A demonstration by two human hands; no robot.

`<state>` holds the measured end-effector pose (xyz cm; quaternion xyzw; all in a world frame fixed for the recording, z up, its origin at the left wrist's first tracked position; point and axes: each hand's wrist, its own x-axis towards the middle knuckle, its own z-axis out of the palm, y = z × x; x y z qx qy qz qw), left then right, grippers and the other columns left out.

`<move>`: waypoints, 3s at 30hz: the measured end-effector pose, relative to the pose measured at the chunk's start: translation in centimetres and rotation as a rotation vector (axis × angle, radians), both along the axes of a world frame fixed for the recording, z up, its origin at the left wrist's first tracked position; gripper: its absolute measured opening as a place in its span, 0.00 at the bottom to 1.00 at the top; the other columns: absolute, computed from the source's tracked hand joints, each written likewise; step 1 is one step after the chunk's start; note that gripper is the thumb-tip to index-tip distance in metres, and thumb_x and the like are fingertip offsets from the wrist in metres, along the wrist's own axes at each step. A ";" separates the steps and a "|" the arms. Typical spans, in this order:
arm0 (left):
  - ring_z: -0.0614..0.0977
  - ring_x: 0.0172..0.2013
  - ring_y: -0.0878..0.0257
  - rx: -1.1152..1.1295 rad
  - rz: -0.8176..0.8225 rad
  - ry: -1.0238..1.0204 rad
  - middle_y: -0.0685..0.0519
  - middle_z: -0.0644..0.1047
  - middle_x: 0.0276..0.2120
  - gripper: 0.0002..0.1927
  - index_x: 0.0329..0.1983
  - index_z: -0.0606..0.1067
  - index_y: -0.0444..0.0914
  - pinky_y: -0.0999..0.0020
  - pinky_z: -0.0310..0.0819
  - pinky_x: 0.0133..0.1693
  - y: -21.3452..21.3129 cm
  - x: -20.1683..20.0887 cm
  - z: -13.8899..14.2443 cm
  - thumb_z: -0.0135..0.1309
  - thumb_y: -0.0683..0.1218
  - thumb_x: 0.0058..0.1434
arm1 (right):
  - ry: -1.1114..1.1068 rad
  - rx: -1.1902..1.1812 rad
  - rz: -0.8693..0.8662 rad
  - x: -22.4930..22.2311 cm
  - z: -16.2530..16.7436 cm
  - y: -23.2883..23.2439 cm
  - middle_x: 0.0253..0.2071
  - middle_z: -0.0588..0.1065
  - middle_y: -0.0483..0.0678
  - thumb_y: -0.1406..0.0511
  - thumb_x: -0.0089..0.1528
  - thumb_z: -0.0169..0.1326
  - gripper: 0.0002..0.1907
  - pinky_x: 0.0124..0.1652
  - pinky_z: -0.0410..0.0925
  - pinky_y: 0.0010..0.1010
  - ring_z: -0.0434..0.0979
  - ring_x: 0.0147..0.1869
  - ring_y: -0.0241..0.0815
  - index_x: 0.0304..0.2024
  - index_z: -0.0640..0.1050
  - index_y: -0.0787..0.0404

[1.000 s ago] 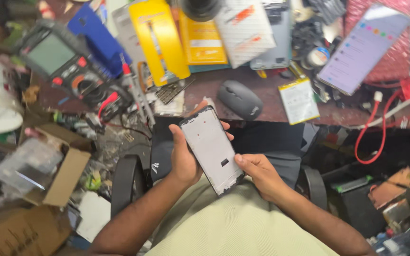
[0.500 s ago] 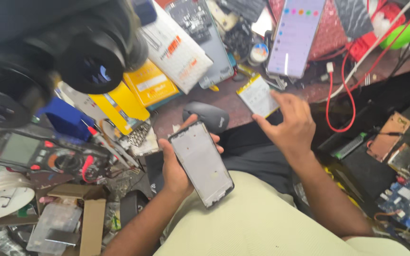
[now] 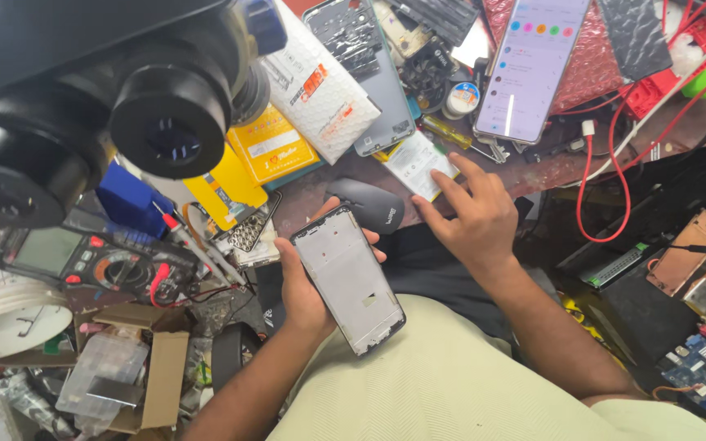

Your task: The person sits at a cluttered repair bench holding a disassembled smartphone frame on their lap and uses a metal pry tool to scrape old adhesive and residue from the frame's edges and inner surface. They turn the frame over to work on different sides and briefly reach for items on the bench before resuming scraping.

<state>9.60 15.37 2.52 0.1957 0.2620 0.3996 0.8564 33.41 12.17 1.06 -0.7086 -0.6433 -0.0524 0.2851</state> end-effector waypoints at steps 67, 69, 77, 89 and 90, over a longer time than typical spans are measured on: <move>0.80 0.51 0.46 0.290 -0.022 0.178 0.34 0.75 0.54 0.57 0.72 0.58 0.31 0.50 0.76 0.55 -2.3 -4.9 -7.4 0.46 0.80 0.59 | 0.012 -0.034 -0.039 -5.5 1.0 0.9 0.50 0.75 0.52 0.54 0.57 0.71 0.29 0.45 0.71 0.41 0.78 0.47 0.52 0.55 0.78 0.59; 0.80 0.53 0.45 0.292 -0.018 0.165 0.34 0.74 0.55 0.57 0.72 0.58 0.31 0.48 0.75 0.56 -2.5 -5.0 -7.6 0.47 0.80 0.59 | 0.156 -0.039 0.013 -5.7 1.1 0.9 0.51 0.76 0.51 0.56 0.58 0.70 0.27 0.45 0.73 0.39 0.79 0.48 0.50 0.55 0.78 0.59; 0.79 0.54 0.41 0.274 0.026 0.159 0.33 0.73 0.57 0.55 0.74 0.57 0.34 0.44 0.75 0.57 -2.6 -5.1 -7.5 0.44 0.79 0.61 | 0.354 -0.030 0.231 -2.9 0.2 0.2 0.51 0.77 0.51 0.65 0.56 0.69 0.23 0.50 0.74 0.39 0.80 0.52 0.52 0.53 0.77 0.59; 0.79 0.56 0.44 0.209 0.121 0.088 0.36 0.74 0.56 0.51 0.76 0.58 0.36 0.42 0.77 0.57 -1.8 -4.3 -6.7 0.41 0.78 0.65 | 0.328 0.001 0.240 -3.0 -2.0 0.4 0.48 0.79 0.48 0.68 0.59 0.71 0.17 0.49 0.72 0.38 0.80 0.50 0.50 0.48 0.80 0.59; 0.79 0.56 0.44 0.213 0.127 0.104 0.37 0.74 0.56 0.51 0.76 0.58 0.36 0.42 0.78 0.56 -1.8 -4.2 -6.6 0.41 0.78 0.65 | 0.310 0.008 0.246 -3.1 -1.9 0.4 0.48 0.79 0.48 0.68 0.59 0.70 0.17 0.48 0.72 0.37 0.80 0.49 0.49 0.48 0.80 0.59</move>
